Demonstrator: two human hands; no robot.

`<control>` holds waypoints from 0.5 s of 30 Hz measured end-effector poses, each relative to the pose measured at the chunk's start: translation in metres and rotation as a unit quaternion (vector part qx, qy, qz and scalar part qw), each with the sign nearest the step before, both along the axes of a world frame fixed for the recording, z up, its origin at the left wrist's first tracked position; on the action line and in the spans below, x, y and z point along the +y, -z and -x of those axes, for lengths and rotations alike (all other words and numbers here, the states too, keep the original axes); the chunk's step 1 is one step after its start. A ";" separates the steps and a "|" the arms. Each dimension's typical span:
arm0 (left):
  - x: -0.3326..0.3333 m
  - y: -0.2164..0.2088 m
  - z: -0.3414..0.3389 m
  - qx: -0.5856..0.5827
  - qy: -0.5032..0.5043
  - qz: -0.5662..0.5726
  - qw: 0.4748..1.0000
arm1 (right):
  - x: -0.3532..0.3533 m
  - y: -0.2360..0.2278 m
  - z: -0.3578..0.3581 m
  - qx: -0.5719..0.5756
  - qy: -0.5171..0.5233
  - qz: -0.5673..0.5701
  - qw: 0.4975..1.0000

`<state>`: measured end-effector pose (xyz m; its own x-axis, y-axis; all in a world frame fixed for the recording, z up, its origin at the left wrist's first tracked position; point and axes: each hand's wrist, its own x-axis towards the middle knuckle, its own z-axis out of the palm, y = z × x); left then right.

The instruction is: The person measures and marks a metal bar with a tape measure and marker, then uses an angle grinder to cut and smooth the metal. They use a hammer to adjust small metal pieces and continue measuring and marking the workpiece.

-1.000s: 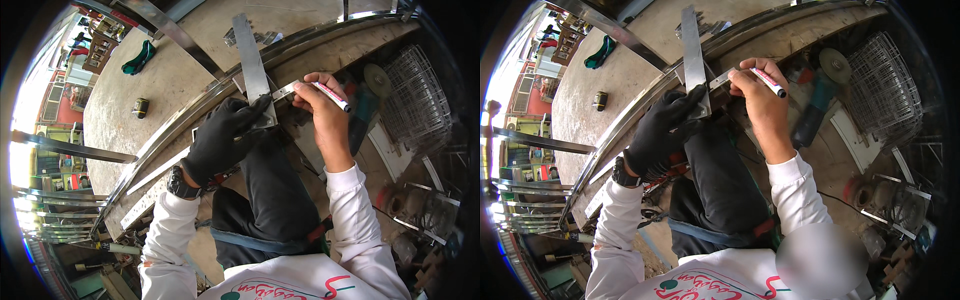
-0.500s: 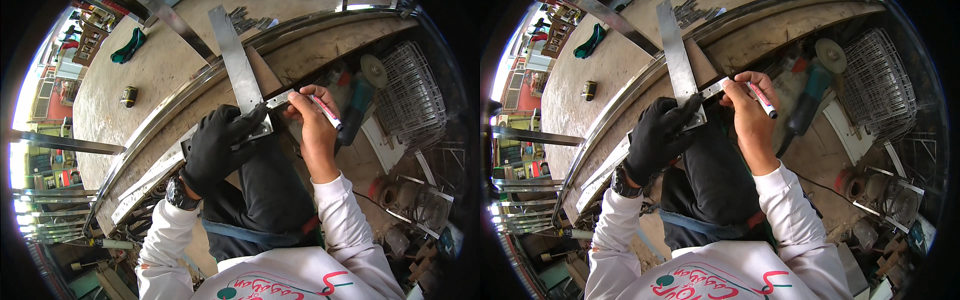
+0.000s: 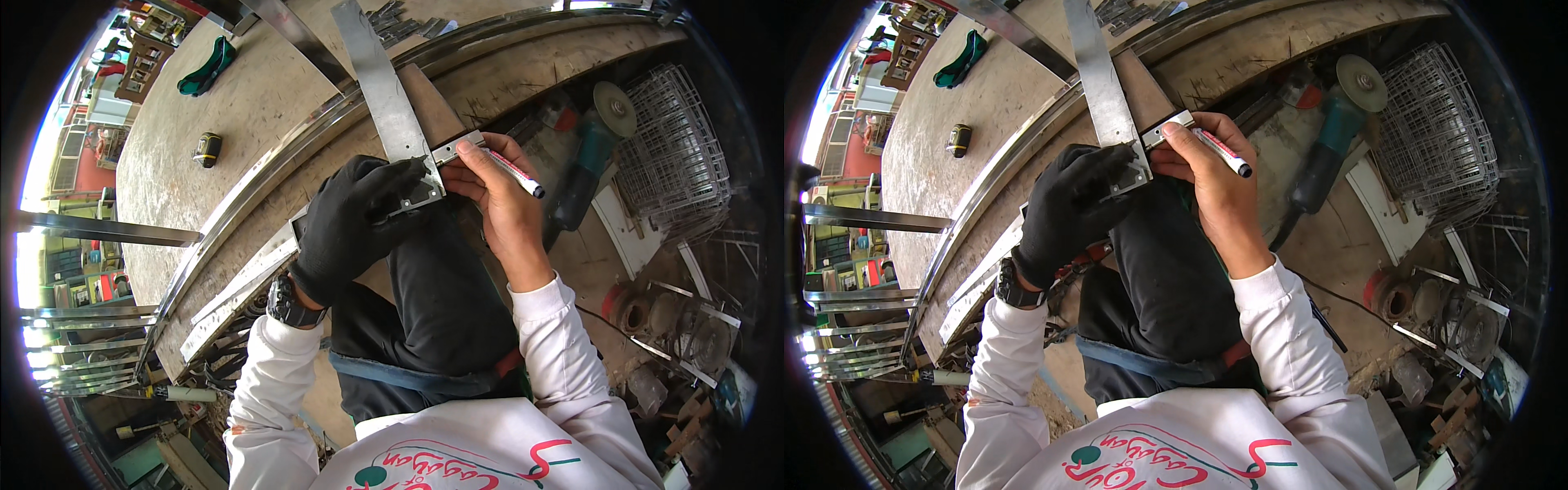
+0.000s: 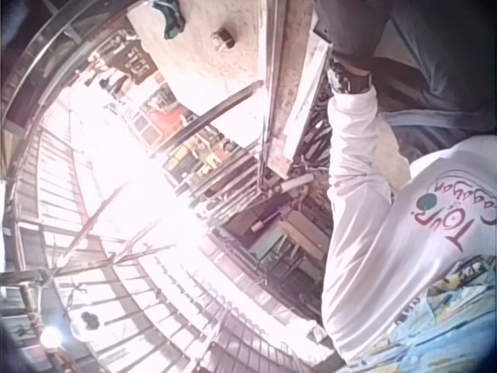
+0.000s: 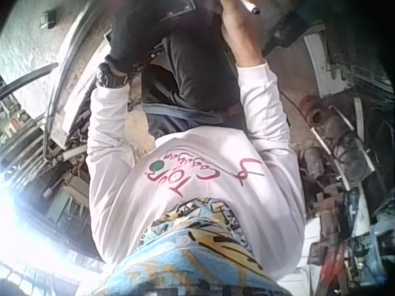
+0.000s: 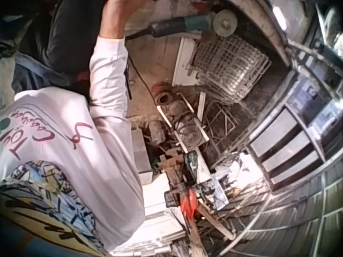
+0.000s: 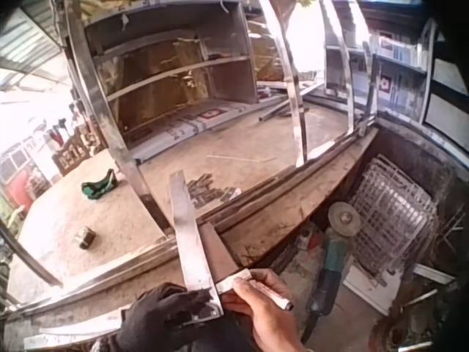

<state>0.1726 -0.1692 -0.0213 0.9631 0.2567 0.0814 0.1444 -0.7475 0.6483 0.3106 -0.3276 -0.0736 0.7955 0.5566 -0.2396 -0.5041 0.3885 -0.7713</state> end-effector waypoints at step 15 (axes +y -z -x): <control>-0.053 0.010 0.016 -0.116 -0.103 -0.066 0.986 | 0.007 -0.017 0.027 0.008 0.108 0.020 0.994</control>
<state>0.1568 -0.2221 -0.0315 0.8426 0.4178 0.3397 0.1618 -0.7982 0.5803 0.2833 -0.3210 -0.0569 0.8917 0.3622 -0.2715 -0.4239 0.4577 -0.7816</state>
